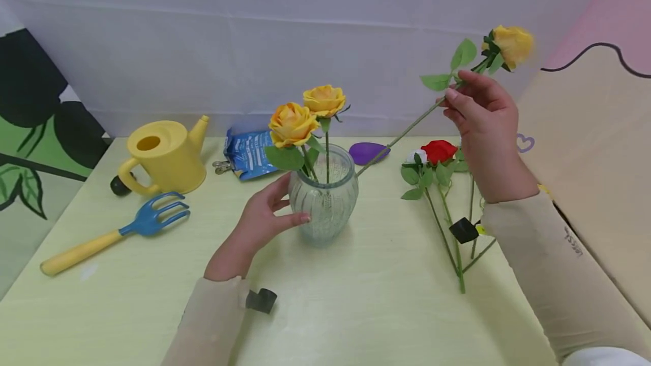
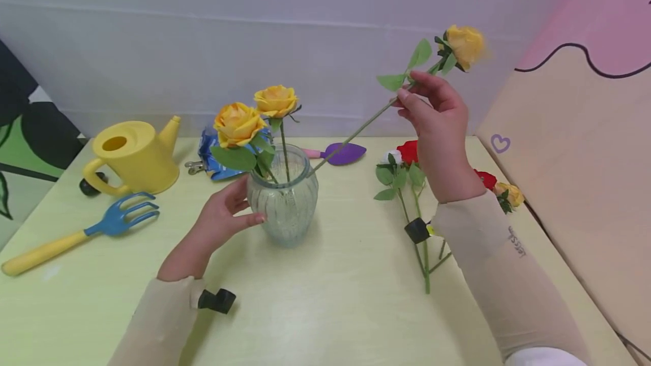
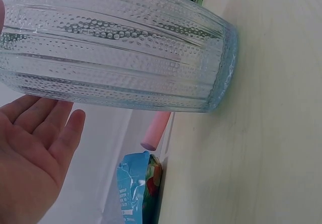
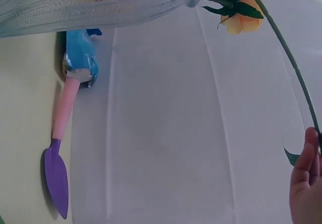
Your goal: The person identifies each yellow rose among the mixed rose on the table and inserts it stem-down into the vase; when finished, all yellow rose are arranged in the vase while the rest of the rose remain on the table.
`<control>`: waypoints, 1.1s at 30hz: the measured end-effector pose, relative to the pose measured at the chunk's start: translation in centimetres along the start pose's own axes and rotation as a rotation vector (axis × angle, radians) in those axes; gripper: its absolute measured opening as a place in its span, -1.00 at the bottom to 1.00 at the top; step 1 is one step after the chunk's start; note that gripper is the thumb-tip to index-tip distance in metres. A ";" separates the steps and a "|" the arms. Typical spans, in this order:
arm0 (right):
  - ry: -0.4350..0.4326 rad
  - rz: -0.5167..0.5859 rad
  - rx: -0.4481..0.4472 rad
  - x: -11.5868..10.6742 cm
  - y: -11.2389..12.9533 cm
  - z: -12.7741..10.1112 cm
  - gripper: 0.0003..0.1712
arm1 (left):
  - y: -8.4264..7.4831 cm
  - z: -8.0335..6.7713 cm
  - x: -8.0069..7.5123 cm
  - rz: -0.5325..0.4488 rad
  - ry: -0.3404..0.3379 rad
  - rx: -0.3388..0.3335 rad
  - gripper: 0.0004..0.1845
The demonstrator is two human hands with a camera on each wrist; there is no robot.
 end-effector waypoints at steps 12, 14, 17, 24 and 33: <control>-0.027 -0.099 -0.159 3.7 -2.6 -0.4 -0.69 | -0.1 -0.1 0.0 -0.012 0.001 0.029 -0.09; 0.022 -0.145 -0.157 4.0 -3.3 -0.9 -0.67 | -0.1 -0.1 0.0 -0.013 0.000 0.034 -0.10; 0.098 -0.243 -0.141 4.3 -4.3 -1.7 -0.61 | -0.2 -0.2 0.0 -0.021 -0.003 0.048 -0.11; 0.249 -0.357 -0.081 5.2 -5.8 -3.2 -0.56 | 0.0 -0.2 -0.1 -0.024 -0.004 0.064 -0.11; 0.392 -0.539 0.087 5.7 -7.1 -4.6 -0.69 | -0.1 -0.1 0.0 -0.020 -0.005 0.041 -0.10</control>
Point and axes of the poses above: each hand's wrist, its own z-axis towards the middle knuckle, its own x-axis out of the palm, y = z × x, the point moved 2 cm from there along z, towards the middle knuckle, and after that the axes turned 2 degrees about z, right-handed, at the moved point
